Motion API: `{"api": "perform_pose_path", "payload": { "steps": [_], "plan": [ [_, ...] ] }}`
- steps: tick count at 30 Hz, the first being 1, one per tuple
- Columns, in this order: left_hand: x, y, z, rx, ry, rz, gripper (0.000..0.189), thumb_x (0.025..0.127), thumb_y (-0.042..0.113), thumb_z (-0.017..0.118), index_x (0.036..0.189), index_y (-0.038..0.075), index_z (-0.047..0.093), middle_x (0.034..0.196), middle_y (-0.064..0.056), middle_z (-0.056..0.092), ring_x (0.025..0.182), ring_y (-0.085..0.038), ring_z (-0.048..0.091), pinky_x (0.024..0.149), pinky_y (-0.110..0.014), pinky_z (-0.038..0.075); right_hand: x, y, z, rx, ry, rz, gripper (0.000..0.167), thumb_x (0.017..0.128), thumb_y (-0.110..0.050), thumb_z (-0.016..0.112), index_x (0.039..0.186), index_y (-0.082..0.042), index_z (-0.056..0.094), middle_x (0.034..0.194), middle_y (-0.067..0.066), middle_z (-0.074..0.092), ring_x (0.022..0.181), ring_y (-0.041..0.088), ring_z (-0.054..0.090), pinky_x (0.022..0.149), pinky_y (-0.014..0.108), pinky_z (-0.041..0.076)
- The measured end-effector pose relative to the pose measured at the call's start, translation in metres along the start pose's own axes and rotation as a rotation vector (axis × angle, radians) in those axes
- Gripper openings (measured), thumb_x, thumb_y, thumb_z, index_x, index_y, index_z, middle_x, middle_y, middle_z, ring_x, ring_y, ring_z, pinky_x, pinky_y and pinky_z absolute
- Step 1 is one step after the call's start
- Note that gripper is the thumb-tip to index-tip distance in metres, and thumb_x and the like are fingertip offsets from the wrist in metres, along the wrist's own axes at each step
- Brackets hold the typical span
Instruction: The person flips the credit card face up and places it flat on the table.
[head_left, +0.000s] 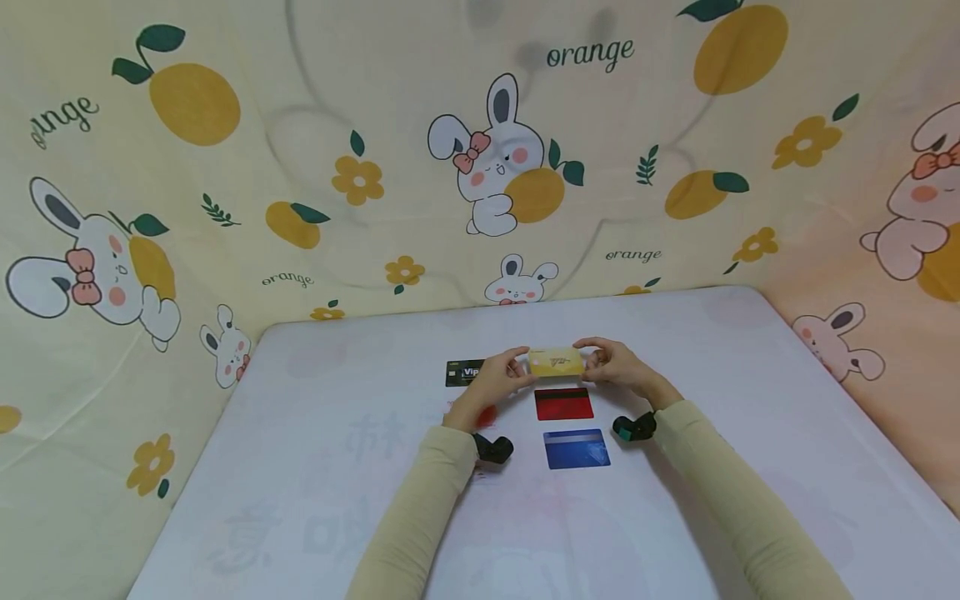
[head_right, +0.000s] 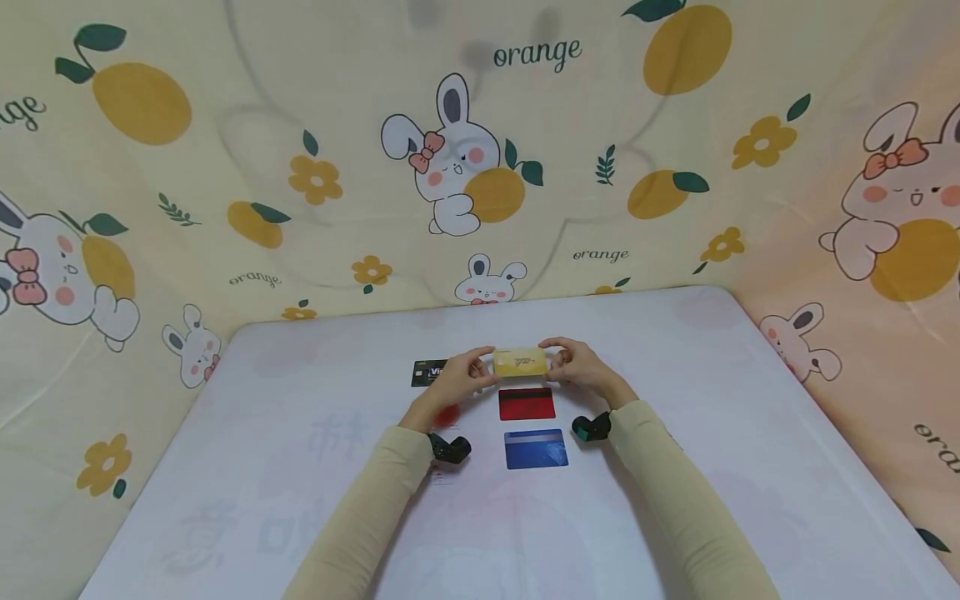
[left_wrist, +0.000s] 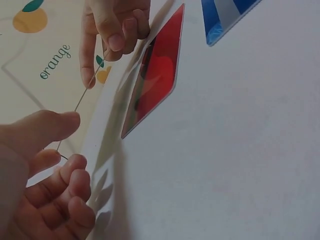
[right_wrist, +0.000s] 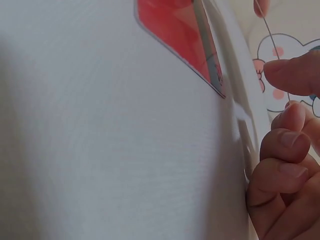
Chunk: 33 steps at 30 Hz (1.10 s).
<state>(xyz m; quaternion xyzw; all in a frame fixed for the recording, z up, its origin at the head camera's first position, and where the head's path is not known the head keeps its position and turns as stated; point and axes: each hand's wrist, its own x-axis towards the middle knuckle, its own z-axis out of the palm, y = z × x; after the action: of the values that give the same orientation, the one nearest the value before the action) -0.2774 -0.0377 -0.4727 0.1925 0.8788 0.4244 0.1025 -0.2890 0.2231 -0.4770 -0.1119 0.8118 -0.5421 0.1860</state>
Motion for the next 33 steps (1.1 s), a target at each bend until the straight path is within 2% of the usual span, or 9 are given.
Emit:
{"api": "perform_pose_path", "payload": {
  "steps": [7,20,26,33],
  "plan": [
    [0.0006,-0.0012,0.0041,0.075,0.004,0.007,0.058,0.089,0.020,0.068,0.141,0.005,0.047,0.090,-0.012,0.067,0.070,-0.006,0.047,0.066,-0.014,0.039,0.0012,0.0023,0.0002,-0.049,0.019,0.039,0.062,0.083,-0.003,0.069,0.139,-0.001,0.042,0.071,-0.005,0.050,0.066,0.008,0.046,0.061,0.020,0.042],
    [0.0036,0.0014,0.0063,0.145,0.010,-0.043,0.056,0.086,0.021,0.070,0.137,0.007,0.052,0.086,-0.011,0.070,0.066,-0.004,0.047,0.069,-0.017,0.040,0.0034,0.0036,0.0031,-0.089,0.032,0.078,0.064,0.082,-0.006,0.071,0.139,-0.002,0.042,0.070,-0.005,0.049,0.070,0.010,0.046,0.063,0.020,0.041],
    [0.0047,0.0026,0.0069,0.135,0.000,-0.057,0.055,0.086,0.019,0.069,0.137,0.008,0.052,0.085,-0.010,0.069,0.065,-0.004,0.047,0.067,-0.016,0.039,0.0027,0.0028,0.0031,-0.081,0.038,0.079,0.066,0.079,-0.004,0.072,0.137,0.000,0.043,0.067,-0.007,0.049,0.063,0.006,0.044,0.058,0.021,0.037],
    [0.0055,0.0020,0.0069,0.104,-0.003,-0.105,0.056,0.086,0.019,0.069,0.138,0.009,0.052,0.078,-0.002,0.060,0.067,-0.006,0.046,0.068,-0.018,0.037,0.0073,0.0078,0.0040,-0.087,0.054,0.102,0.066,0.078,-0.005,0.072,0.138,-0.002,0.044,0.064,-0.009,0.049,0.062,0.006,0.044,0.060,0.021,0.037]
  ]
}}
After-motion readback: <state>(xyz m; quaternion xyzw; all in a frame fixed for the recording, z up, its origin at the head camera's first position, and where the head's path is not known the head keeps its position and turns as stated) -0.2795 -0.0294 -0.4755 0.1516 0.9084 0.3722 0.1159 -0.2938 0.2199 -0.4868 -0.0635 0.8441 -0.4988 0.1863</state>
